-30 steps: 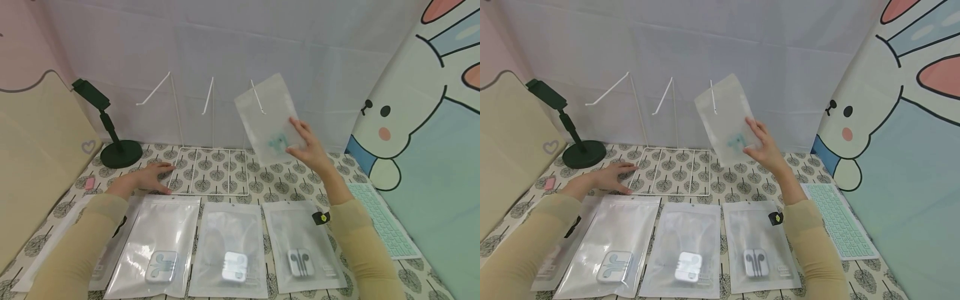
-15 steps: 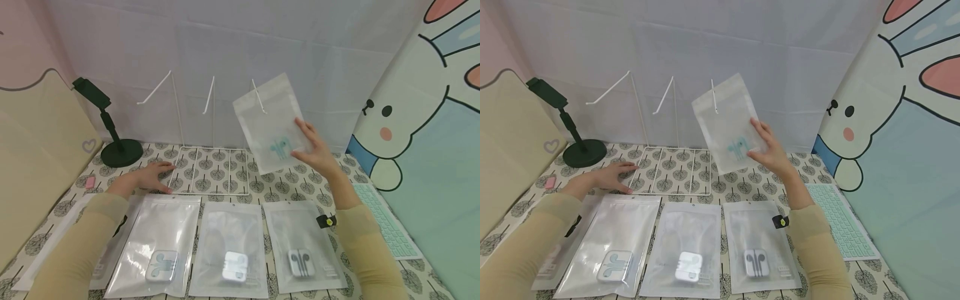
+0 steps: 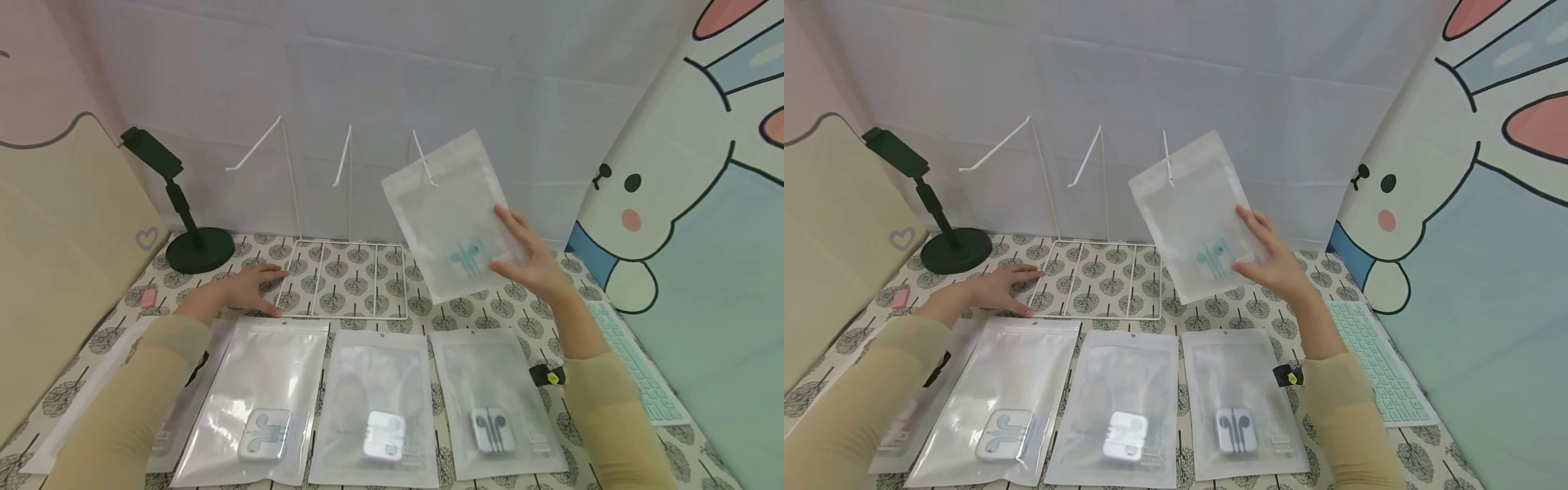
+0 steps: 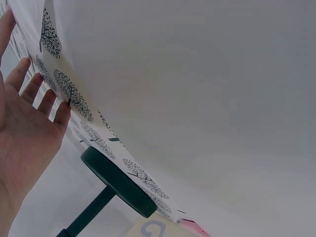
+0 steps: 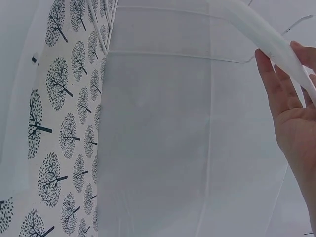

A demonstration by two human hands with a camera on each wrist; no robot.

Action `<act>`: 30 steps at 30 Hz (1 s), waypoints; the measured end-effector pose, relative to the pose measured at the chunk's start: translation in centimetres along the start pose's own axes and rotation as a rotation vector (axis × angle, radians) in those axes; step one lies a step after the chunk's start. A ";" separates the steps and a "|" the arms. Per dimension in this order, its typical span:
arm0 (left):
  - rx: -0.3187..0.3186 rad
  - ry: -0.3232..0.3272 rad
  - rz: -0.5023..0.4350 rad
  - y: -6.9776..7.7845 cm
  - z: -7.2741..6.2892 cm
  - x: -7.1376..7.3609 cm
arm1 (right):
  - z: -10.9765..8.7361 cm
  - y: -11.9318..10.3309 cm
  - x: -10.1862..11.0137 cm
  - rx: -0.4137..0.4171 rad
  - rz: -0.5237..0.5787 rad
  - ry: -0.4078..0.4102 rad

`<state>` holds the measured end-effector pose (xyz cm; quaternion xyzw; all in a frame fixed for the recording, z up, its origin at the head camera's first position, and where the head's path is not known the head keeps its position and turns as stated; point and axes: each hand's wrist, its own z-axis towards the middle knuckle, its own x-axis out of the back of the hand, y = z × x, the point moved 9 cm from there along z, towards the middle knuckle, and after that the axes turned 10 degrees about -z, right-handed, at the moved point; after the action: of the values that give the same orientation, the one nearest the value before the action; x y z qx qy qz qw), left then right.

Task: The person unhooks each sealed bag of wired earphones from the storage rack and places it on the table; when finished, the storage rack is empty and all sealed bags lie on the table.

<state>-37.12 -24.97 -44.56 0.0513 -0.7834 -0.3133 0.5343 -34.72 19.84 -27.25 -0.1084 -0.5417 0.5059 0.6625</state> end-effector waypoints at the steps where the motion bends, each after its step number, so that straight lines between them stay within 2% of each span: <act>1: 0.000 -0.001 0.001 0.0 0.0 0.0 | -0.2 -0.1 0.0 0.009 0.002 -0.007; 11: -0.005 0.000 -0.009 -0.1 0.1 0.0 | -1.9 -0.8 0.6 0.062 -0.014 -0.025; 18: -0.012 -0.002 -0.013 0.1 0.0 0.0 | -3.0 -1.8 0.7 0.145 0.031 -0.050; 25: -0.010 0.000 -0.012 0.3 -0.1 0.0 | -4.1 -2.6 0.8 0.190 0.061 -0.071; 30: -0.014 -0.002 -0.013 0.3 0.0 0.0 | -4.8 -3.3 1.0 0.233 0.109 -0.056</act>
<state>-37.03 -24.76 -44.40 0.0522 -0.7814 -0.3223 0.5318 -29.00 21.06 -26.27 -0.0457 -0.4908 0.6035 0.6267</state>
